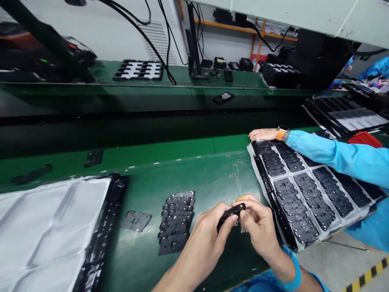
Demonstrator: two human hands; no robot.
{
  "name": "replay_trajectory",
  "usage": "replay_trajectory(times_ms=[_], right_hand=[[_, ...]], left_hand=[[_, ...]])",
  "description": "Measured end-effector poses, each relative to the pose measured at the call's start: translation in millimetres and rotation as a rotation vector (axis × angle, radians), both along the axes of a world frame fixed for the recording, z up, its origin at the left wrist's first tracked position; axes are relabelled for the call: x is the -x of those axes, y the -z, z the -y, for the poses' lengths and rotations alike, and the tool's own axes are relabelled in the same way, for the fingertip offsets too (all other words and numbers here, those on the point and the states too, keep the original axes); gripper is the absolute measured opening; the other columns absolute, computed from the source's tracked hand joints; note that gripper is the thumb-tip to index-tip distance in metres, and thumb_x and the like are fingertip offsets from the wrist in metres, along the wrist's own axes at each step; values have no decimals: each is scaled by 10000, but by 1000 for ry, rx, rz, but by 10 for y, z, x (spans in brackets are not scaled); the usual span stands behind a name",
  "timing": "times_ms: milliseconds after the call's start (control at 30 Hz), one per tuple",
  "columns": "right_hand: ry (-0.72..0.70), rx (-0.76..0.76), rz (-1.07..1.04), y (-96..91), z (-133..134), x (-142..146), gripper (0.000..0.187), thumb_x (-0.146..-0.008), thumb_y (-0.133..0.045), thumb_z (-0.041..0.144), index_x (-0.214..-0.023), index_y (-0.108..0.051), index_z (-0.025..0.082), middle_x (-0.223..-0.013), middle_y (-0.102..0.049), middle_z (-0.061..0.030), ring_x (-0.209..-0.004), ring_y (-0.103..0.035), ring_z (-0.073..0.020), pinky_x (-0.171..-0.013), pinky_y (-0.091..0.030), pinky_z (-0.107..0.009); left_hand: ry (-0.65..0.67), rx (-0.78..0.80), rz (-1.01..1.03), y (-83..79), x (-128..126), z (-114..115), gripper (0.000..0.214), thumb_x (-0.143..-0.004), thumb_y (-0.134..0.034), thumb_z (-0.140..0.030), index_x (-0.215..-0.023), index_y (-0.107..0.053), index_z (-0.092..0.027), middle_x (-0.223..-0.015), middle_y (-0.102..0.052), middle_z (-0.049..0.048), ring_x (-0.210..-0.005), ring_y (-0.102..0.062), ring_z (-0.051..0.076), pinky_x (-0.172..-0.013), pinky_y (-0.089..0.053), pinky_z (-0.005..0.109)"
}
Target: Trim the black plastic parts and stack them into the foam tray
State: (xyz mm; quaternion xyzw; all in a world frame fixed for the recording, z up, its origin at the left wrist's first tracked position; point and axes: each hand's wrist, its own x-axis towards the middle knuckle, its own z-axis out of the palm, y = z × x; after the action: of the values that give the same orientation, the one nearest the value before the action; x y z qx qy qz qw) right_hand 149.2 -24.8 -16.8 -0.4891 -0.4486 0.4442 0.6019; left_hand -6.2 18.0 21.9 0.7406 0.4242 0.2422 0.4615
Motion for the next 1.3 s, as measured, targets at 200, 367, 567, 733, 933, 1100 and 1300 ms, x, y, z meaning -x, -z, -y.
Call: replay_trajectory(times_ms=[200, 367, 567, 733, 933, 1100, 1300], right_hand=[[-70, 68, 48, -2, 54, -190, 263, -993, -645, 293, -1213, -775, 235, -846, -611, -4, -596, -562, -116, -554, -480, -240], [25, 98, 103, -48, 45, -181, 186, -1032, -629, 320, -1004, -771, 204, -751, -576, 19, -546, -531, -102, -499, -444, -214], [19, 81, 45, -33, 23, -121, 227, -1024, -642, 369, -918, -744, 196, -801, -607, -2, -583, -502, -117, -525, -426, -236], [58, 56, -25, 52, 10, -68, 248, -1014, -655, 389, -870, -737, 204, -801, -599, -6, -631, -495, -134, -571, -418, -256], [20, 18, -48, 96, 35, -56, 253, -1028, -631, 391, -923, -781, 217, -841, -605, -19, -656, -506, -145, -573, -406, -268], [53, 19, -6, 70, 38, -52, 253, -1032, -623, 355, -898, -793, 224, -830, -632, -19, -691, -540, -159, -618, -433, -275], [91, 7, 33, 44, 28, -27, 259, -1012, -612, 307, -868, -806, 214, -821, -655, -33, -705, -570, -175, -617, -448, -279]], left_hand=[[67, 90, -8, 26, -49, -74, 248, -1031, -469, -331, -826, -562, -227, -729, -590, -14, -662, -540, 175, -617, -389, 267], [88, 209, 102, 13, -32, -51, 256, -1058, -464, -384, -956, -626, -214, -762, -587, -9, -648, -533, 162, -572, -393, 249], [46, 87, 163, 30, -15, 25, 234, -1081, -449, -306, -945, -616, -214, -878, -660, 26, -784, -610, 176, -715, -473, 267], [52, -39, 176, 58, -40, 43, 208, -1084, -436, -209, -1022, -634, -225, -944, -665, 29, -852, -639, 177, -798, -494, 275], [56, -55, 165, 81, -46, 73, 211, -1085, -437, -197, -1053, -641, -242, -972, -665, 36, -878, -652, 188, -803, -508, 277], [52, -50, 188, 118, -62, 113, 189, -1082, -445, -185, -1077, -625, -246, -972, -661, 24, -878, -653, 175, -808, -505, 259], [43, -10, 192, 133, -70, 123, 197, -1086, -444, -224, -1002, -622, -240, -919, -650, 20, -826, -629, 180, -777, -498, 267]])
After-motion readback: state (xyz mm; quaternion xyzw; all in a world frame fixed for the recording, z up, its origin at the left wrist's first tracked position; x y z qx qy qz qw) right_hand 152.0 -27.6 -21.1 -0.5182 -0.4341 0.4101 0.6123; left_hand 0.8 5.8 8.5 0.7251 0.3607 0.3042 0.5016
